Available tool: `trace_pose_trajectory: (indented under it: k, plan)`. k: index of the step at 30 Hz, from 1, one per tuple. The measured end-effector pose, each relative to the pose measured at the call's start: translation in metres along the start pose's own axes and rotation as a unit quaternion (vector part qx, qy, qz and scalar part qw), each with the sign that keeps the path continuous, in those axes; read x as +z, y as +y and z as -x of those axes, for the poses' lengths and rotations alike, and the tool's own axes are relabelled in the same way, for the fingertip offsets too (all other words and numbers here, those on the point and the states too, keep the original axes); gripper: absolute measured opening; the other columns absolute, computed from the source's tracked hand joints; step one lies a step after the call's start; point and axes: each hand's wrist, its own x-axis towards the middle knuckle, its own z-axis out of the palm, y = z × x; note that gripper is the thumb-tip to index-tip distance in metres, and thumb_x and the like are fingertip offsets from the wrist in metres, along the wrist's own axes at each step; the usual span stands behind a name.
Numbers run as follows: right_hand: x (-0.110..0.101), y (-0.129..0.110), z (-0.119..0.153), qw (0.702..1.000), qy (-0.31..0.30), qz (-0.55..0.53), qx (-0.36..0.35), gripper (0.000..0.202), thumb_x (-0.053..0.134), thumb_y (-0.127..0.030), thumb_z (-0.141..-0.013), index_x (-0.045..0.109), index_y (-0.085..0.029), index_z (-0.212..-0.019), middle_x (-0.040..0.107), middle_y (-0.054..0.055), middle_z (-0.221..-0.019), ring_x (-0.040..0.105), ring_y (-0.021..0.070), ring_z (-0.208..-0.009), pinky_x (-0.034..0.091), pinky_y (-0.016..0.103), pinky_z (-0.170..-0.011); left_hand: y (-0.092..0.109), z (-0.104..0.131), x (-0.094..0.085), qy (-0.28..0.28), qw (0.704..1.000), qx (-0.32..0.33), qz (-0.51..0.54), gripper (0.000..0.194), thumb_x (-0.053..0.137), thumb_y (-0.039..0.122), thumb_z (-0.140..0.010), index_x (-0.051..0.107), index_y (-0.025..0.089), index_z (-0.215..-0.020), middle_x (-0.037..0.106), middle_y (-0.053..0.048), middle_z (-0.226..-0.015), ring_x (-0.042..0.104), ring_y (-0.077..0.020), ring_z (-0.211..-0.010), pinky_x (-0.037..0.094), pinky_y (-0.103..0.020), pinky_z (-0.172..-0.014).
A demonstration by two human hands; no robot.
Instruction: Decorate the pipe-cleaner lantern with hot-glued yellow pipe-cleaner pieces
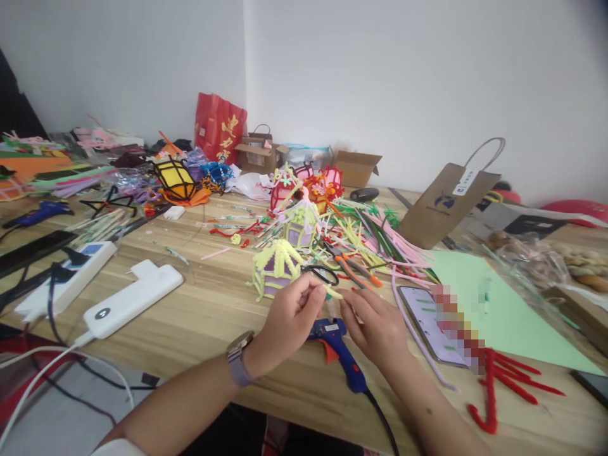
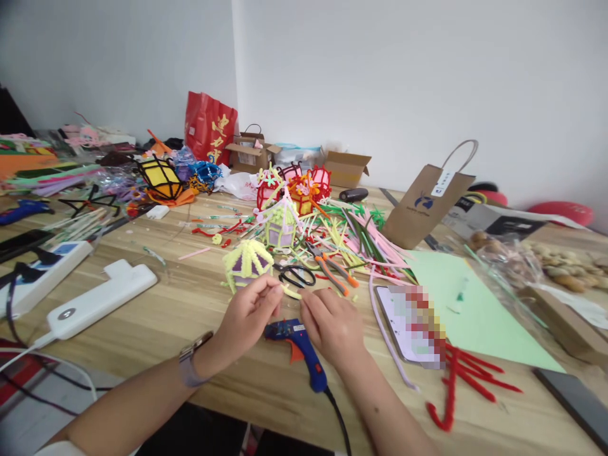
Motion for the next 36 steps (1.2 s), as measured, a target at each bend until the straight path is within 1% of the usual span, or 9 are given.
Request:
trace_pose_trajectory:
  k: [4, 9, 13, 16, 19, 22, 28, 32, 36]
  plan:
    - [0.001, 0.003, 0.0, 0.999, 0.015, -0.024, 0.024, 0.017, 0.047, -0.016, -0.091, 0.063, -0.019, -0.096, 0.065, 0.004, -0.073, 0.062, 0.0157, -0.064, 0.045, 0.025, -0.057, 0.004, -0.003, -0.004, 0.015, 0.999, 0.002, 0.047, 0.028, 0.049, 0.042, -0.09, 0.058, 0.016, -0.091, 0.052, 0.004, -0.063, 0.043, -0.006, -0.049, 0.034, -0.017, -0.046]
    - [0.009, 0.005, 0.003, 0.999, 0.005, -0.025, 0.031, 0.016, 0.046, -0.019, -0.093, 0.061, -0.018, -0.089, 0.064, 0.003, -0.069, 0.061, 0.0145, -0.061, 0.044, 0.024, -0.055, 0.013, -0.019, -0.035, 0.141, 0.983, 0.003, 0.117, 0.025, 0.06, 0.039, -0.082, 0.057, 0.015, -0.088, 0.057, 0.003, -0.065, 0.044, -0.0053, -0.044, 0.035, -0.017, -0.041]
    - [0.017, 0.003, 0.005, 0.999, -0.022, -0.038, 0.012, 0.018, 0.046, -0.02, -0.093, 0.063, -0.017, -0.09, 0.066, 0.004, -0.071, 0.063, 0.0152, -0.064, 0.046, 0.025, -0.056, 0.019, -0.029, -0.062, 0.216, 0.97, 0.02, 0.109, 0.021, 0.069, 0.031, -0.073, 0.059, 0.014, -0.08, 0.061, 0.002, -0.068, 0.056, -0.0083, -0.061, 0.045, -0.018, -0.058]
    - [0.018, 0.001, 0.005, 0.998, -0.017, -0.046, 0.026, 0.019, 0.045, -0.02, -0.094, 0.064, -0.017, -0.097, 0.07, 0.005, -0.076, 0.066, 0.0159, -0.068, 0.049, 0.025, -0.059, 0.021, -0.028, -0.062, 0.143, 0.977, -0.012, 0.154, 0.022, 0.068, 0.032, -0.074, 0.058, 0.014, -0.081, 0.056, 0.004, -0.063, 0.052, -0.007, -0.056, 0.041, -0.017, -0.052]
    - [0.013, -0.002, 0.003, 0.997, 0.02, -0.053, 0.045, 0.022, 0.045, -0.019, -0.094, 0.063, -0.018, -0.108, 0.074, 0.006, -0.083, 0.068, 0.0152, -0.068, 0.05, 0.024, -0.06, 0.017, -0.022, -0.045, 0.005, 0.988, -0.063, 0.144, 0.023, 0.058, 0.038, -0.083, 0.055, 0.016, -0.085, 0.051, 0.005, -0.061, 0.045, -0.0059, -0.048, 0.034, -0.017, -0.044]
    - [0.007, -0.008, 0.001, 0.996, 0.039, -0.062, 0.053, 0.021, 0.047, -0.019, -0.094, 0.065, -0.019, -0.105, 0.073, 0.003, -0.072, 0.066, 0.0135, -0.058, 0.047, 0.022, -0.055, 0.01, -0.015, -0.024, -0.062, 0.992, -0.065, 0.085, 0.023, 0.049, 0.039, -0.089, 0.053, 0.017, -0.087, 0.047, 0.006, -0.064, 0.039, -0.0046, -0.045, 0.03, -0.017, -0.042]
    - [0.002, -0.013, 0.0, 0.995, 0.012, -0.064, 0.075, 0.019, 0.047, -0.019, -0.093, 0.066, -0.018, -0.096, 0.07, 0.002, -0.069, 0.06, 0.0125, -0.054, 0.043, 0.023, -0.054, 0.004, -0.01, -0.014, -0.076, 0.996, -0.04, -0.018, 0.024, 0.044, 0.037, -0.092, 0.055, 0.017, -0.087, 0.051, 0.004, -0.069, 0.04, -0.0063, -0.053, 0.033, -0.018, -0.051]
    - [0.003, 0.01, 0.003, 0.998, 0.001, 0.01, 0.062, 0.018, 0.049, -0.019, -0.093, 0.067, -0.019, -0.093, 0.069, 0.005, -0.077, 0.061, 0.0175, -0.071, 0.042, 0.029, -0.066, 0.007, -0.008, -0.016, -0.066, 0.995, -0.058, -0.038, 0.025, 0.043, 0.036, -0.092, 0.059, 0.017, -0.095, 0.053, 0.004, -0.068, 0.044, -0.008, -0.055, 0.034, -0.019, -0.053]
    - [0.011, 0.04, 0.004, 0.991, -0.069, 0.078, 0.087, 0.022, 0.048, -0.019, -0.092, 0.069, -0.023, -0.099, 0.068, 0.009, -0.106, 0.056, 0.0262, -0.102, 0.04, 0.041, -0.087, 0.008, -0.004, -0.01, -0.172, 0.979, -0.047, -0.101, 0.025, 0.046, 0.032, -0.09, 0.064, 0.015, -0.087, 0.056, 0.002, -0.065, 0.047, -0.0091, -0.057, 0.033, -0.02, -0.053]
